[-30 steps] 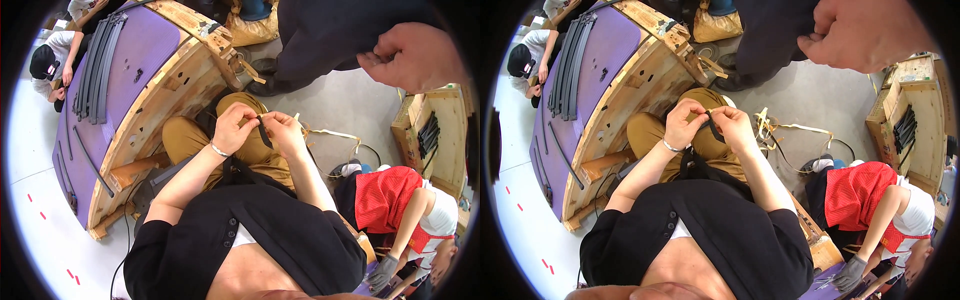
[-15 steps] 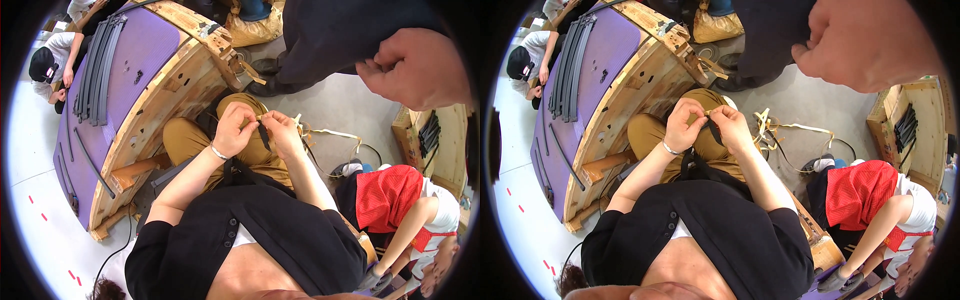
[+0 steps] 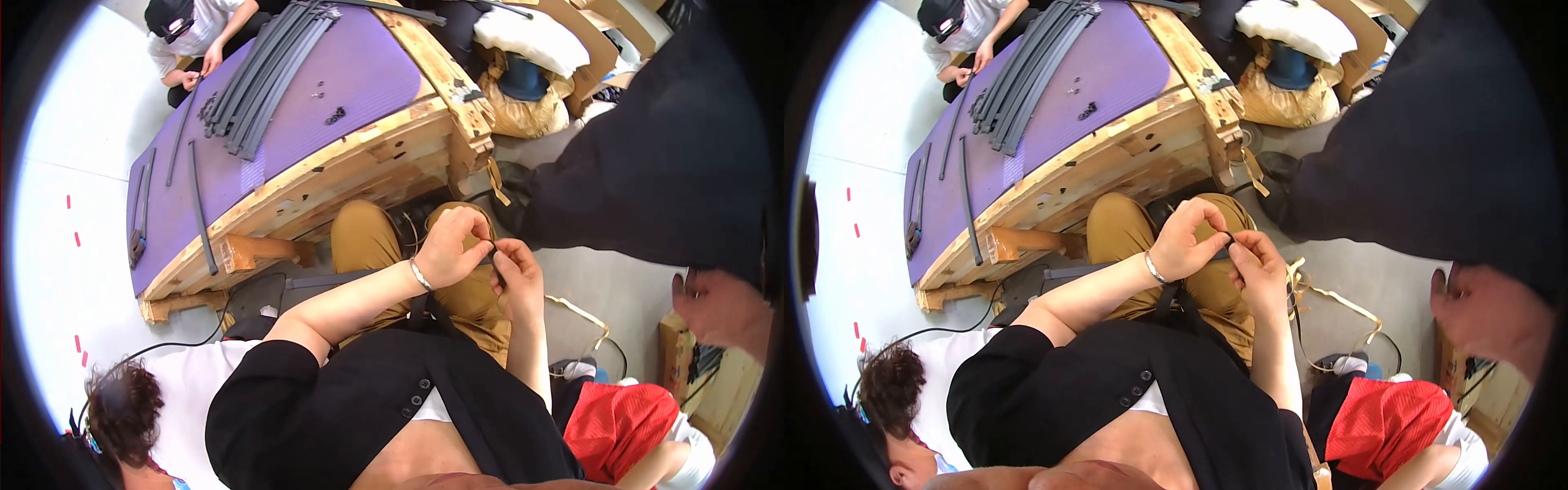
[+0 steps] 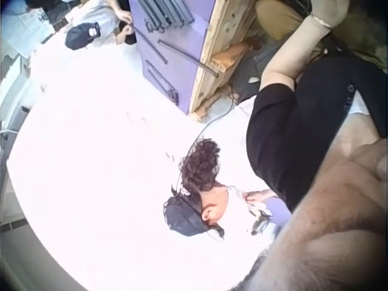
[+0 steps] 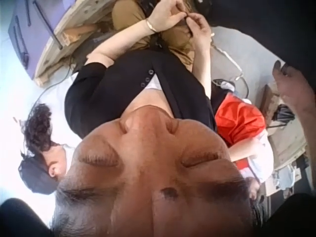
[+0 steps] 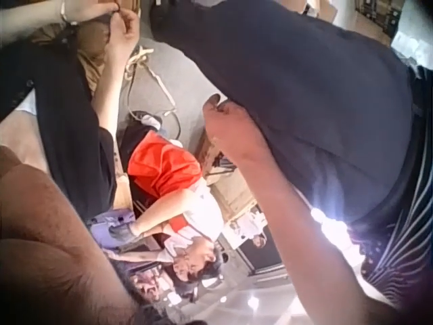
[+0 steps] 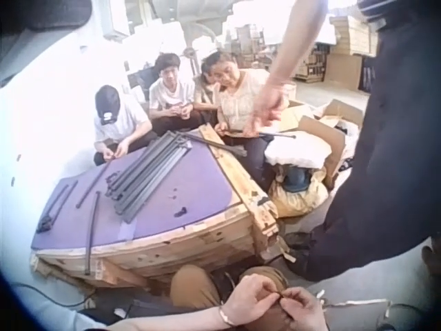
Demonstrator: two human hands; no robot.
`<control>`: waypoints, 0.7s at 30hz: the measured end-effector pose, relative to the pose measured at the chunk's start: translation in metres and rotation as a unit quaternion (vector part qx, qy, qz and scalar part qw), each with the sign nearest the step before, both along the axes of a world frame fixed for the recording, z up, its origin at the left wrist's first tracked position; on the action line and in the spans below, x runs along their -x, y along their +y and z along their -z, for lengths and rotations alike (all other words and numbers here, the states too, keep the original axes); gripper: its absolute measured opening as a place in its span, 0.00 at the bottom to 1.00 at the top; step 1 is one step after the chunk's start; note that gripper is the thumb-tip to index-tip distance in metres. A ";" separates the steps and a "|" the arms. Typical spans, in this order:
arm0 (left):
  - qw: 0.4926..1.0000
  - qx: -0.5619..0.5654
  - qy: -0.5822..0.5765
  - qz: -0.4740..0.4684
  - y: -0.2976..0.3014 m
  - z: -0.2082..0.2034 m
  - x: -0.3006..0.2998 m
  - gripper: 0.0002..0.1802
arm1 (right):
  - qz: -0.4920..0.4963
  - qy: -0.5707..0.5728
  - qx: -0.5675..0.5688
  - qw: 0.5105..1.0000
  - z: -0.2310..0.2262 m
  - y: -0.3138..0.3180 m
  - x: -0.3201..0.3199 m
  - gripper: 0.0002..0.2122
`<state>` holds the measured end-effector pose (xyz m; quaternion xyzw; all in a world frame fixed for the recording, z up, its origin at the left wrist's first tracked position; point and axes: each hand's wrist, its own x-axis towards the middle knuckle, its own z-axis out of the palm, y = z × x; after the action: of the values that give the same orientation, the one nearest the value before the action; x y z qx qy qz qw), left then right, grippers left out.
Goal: Apply small plastic end caps to long plastic or metal strips.
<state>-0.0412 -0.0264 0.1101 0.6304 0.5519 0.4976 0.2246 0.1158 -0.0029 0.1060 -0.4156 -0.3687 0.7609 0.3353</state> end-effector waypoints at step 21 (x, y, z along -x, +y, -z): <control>0.775 0.020 0.591 -0.224 0.090 0.029 0.337 0.04 | 0.038 -0.056 -0.004 0.998 0.004 0.005 -0.029 0.03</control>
<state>-0.3780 0.0634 0.0809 0.6545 0.7112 0.0522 -0.2512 0.1445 0.0021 0.1025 -0.4693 -0.3743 0.7218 0.3445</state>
